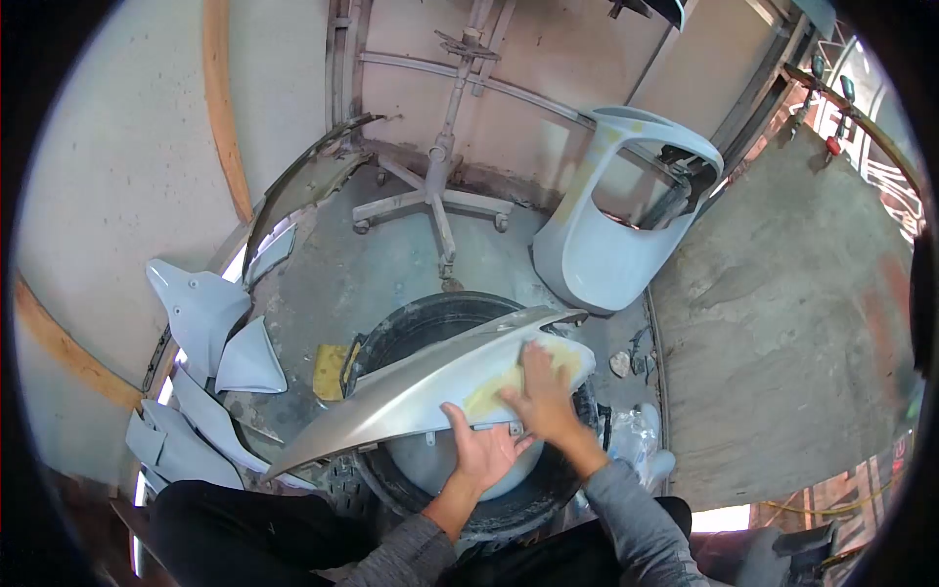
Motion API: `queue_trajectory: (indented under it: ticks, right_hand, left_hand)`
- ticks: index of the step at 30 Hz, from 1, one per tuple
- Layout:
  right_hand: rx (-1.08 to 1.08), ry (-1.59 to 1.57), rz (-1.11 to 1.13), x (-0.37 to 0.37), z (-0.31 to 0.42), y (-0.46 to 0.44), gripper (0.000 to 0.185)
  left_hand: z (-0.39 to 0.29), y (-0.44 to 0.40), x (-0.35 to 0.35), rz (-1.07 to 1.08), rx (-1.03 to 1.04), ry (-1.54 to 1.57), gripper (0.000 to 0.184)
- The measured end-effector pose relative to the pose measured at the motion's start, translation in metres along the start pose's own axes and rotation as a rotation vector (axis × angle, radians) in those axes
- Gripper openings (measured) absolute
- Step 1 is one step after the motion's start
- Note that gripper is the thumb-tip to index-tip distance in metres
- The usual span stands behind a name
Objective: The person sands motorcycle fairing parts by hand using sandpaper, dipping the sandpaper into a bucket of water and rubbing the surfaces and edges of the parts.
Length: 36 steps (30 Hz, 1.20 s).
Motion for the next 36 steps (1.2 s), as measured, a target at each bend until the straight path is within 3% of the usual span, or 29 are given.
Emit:
queue_trajectory:
  ticks: [2, 3, 4, 5, 7, 8, 10, 11, 12, 14, 16, 18, 20, 21, 24, 25, 27, 28, 30, 34, 36]
  right_hand:
    - [-0.369, 0.011, 0.084, 0.003, 0.060, 0.030, 0.092]
    - [-0.501, -0.052, 0.114, 0.005, 0.075, 0.045, 0.093]
    - [-0.496, -0.057, 0.111, 0.009, 0.060, 0.037, 0.093]
    - [-0.317, -0.009, 0.032, 0.012, 0.026, 0.017, 0.094]
    - [-0.007, -0.001, -0.066, -0.010, 0.007, -0.005, 0.096]
    - [-0.017, 0.000, -0.067, -0.008, 0.018, 0.005, 0.096]
    - [-0.410, -0.063, 0.098, 0.003, 0.074, 0.038, 0.095]
    - [-0.499, 0.031, 0.083, 0.008, 0.068, 0.041, 0.095]
    - [-0.494, 0.023, 0.070, 0.006, 0.053, 0.032, 0.095]
    - [-0.053, -0.018, -0.019, -0.008, 0.000, 0.001, 0.095]
    - [-0.041, 0.047, -0.034, -0.009, -0.002, 0.002, 0.097]
    - [-0.068, 0.037, -0.021, -0.008, 0.005, 0.015, 0.097]
    - [-0.062, 0.019, -0.016, -0.012, 0.005, 0.015, 0.098]
    - [-0.036, -0.003, -0.024, -0.012, 0.004, 0.016, 0.099]
    - [0.009, -0.023, -0.044, -0.004, 0.009, 0.020, 0.099]
    - [-0.024, 0.029, -0.079, -0.001, 0.012, 0.022, 0.099]
    - [-0.062, 0.076, -0.120, 0.003, 0.014, 0.022, 0.099]
    - [-0.062, 0.006, -0.117, 0.004, 0.013, 0.022, 0.099]
    - [-0.054, -0.076, -0.121, 0.004, 0.012, 0.021, 0.100]
    - [0.079, -0.096, -0.166, 0.004, 0.009, 0.017, 0.099]
    - [-0.106, -0.019, -0.204, 0.015, 0.031, 0.025, 0.102]
  left_hand:
    - [0.009, -0.002, -0.012, -0.013, -0.050, 0.052, 0.122]
    - [0.001, 0.002, 0.004, -0.092, 0.054, 0.011, 0.124]
    - [-0.007, 0.007, 0.010, -0.174, 0.158, -0.034, 0.125]
    - [0.007, -0.001, -0.018, 0.083, -0.064, -0.004, 0.130]
    - [0.004, -0.002, -0.010, 0.014, -0.029, -0.009, 0.132]
    - [0.001, -0.003, -0.005, -0.046, 0.006, -0.008, 0.134]
    - [0.004, 0.004, -0.012, -0.018, -0.019, -0.046, 0.136]
    - [0.009, 0.003, -0.021, 0.013, -0.073, -0.018, 0.134]
    - [0.008, 0.002, -0.025, 0.047, -0.127, 0.002, 0.132]
    - [0.008, -0.005, -0.023, -0.029, -0.058, 0.070, 0.126]
    - [-0.001, 0.003, -0.013, -0.229, 0.018, -0.084, 0.123]
    - [-0.001, 0.007, -0.025, -0.287, 0.053, -0.076, 0.112]
    - [-0.011, 0.022, -0.033, -0.620, 0.180, -0.276, 0.100]
    - [-0.012, 0.029, -0.031, -0.622, 0.183, -0.284, 0.100]
    - [-0.025, 0.056, -0.031, -0.778, 0.128, -0.534, 0.075]
    - [-0.030, 0.063, -0.030, -0.798, 0.097, -0.591, 0.065]
    - [-0.043, 0.081, -0.032, -0.845, 0.100, -0.512, 0.063]
    - [-0.051, 0.090, -0.038, -0.885, 0.098, -0.424, 0.062]
    - [-0.079, 0.100, -0.052, -0.877, 0.146, -0.531, 0.058]
    - [-0.086, 0.090, -0.045, -0.681, 0.131, -0.496, 0.047]
    - [-0.076, 0.084, -0.038, -0.708, 0.140, -0.363, 0.040]
Point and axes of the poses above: each hand's wrist, its own y-axis away from the middle knuckle, its own x-axis out of the palm, z = x × y, the point moved 5 cm from there along -y, towards the middle knuckle, and after that the axes turned 3 degrees about -z, right-handed, at the moved point
